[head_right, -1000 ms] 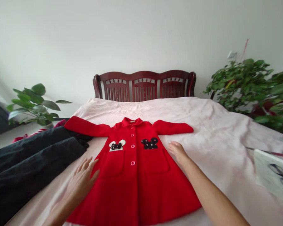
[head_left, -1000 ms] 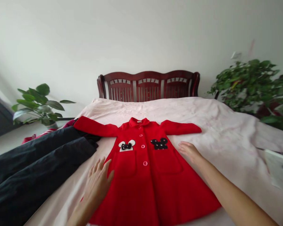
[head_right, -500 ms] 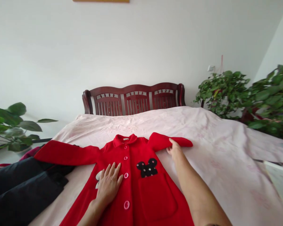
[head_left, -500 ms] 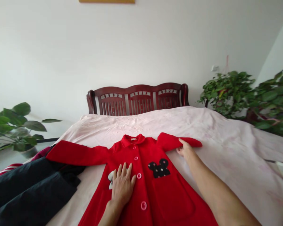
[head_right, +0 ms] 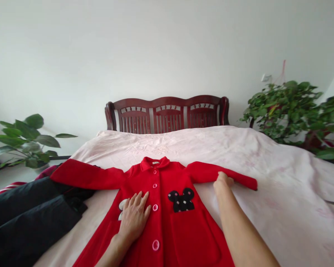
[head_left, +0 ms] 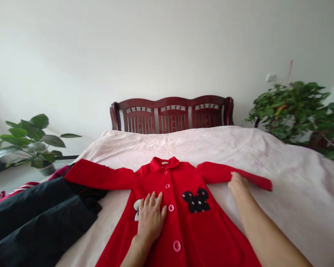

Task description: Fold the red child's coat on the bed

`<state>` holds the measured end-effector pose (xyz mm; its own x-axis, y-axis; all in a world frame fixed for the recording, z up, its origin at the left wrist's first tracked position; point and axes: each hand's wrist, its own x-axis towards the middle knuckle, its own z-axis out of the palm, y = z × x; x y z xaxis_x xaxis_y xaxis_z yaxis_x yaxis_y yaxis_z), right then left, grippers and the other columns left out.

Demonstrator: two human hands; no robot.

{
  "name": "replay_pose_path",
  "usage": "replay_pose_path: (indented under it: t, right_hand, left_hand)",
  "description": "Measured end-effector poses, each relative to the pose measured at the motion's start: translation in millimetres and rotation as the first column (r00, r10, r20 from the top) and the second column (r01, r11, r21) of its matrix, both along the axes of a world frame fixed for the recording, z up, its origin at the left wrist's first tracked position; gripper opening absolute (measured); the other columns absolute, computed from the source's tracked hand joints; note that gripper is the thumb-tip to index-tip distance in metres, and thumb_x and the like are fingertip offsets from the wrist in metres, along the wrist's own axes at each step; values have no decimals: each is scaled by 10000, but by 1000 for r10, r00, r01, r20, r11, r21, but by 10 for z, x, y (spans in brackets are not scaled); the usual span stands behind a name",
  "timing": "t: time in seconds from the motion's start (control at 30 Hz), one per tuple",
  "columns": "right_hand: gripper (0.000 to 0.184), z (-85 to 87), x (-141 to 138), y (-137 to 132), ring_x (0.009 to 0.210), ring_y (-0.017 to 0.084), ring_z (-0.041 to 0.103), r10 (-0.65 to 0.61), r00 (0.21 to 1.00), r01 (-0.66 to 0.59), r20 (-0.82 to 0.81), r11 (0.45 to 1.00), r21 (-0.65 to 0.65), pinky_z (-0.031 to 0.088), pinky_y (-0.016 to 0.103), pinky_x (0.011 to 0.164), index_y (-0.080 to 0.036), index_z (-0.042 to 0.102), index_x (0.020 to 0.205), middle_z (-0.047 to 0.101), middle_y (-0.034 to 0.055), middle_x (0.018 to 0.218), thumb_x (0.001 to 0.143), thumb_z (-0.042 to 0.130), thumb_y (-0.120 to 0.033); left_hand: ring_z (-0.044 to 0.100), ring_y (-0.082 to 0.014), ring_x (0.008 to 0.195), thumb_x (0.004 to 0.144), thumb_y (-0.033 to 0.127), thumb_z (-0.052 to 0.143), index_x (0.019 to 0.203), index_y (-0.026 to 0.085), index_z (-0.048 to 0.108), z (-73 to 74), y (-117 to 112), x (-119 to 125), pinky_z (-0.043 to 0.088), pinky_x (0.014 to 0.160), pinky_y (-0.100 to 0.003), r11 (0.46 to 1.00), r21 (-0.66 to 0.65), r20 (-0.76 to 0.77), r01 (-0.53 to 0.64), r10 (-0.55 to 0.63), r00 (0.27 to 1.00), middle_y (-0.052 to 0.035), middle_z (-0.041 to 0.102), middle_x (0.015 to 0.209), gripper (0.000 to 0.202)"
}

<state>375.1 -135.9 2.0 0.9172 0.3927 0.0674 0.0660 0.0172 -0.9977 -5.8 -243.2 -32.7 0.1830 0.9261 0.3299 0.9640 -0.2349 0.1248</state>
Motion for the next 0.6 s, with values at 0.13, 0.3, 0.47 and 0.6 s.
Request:
replay_pose_path:
  t: [0.13,0.3,0.47,0.6]
  right_hand:
    - [433,285,-323,180,1130,313,618,5,962,-19,273,999,47,506,439,963,-89,614,1181,678,175,1149,786,521,-244]
    - [382,95,-1027,132,1185,287,611,430,535,-411,727,885,-221,441,431,1063,-172,718,1119,720,137,1140,803,506,-136]
    - [664,-416,-1396,-77,1350,238,506,662,-196,-289,723,666,-688,359,459,1153,-224,586,1395,577,100,1439,809,384,12]
    - [644,-510,-1387,-98,1357,228,502,642,-170,-273,748,698,-662,352,455,1165,-231,574,1410,569,78,1449,842,373,-2]
  left_hand:
    - [490,-336,1353,962,368,465,1446,274,530,-3,-7,8,350,1126,-563,1000,11,48,-8,7,999,-113,567,1458,497]
    - [466,-325,1377,954,379,484,1433,283,543,-30,-18,9,312,1159,-565,1000,20,156,-6,3,988,-97,556,1472,492]
    - [480,-271,1369,915,279,500,1386,243,574,-100,28,-92,343,1173,-497,998,52,474,35,-55,879,-79,567,1454,478]
    - [465,-243,1381,878,216,534,1375,218,541,-55,260,-486,375,1165,-433,937,32,918,-347,109,381,-86,553,1448,498]
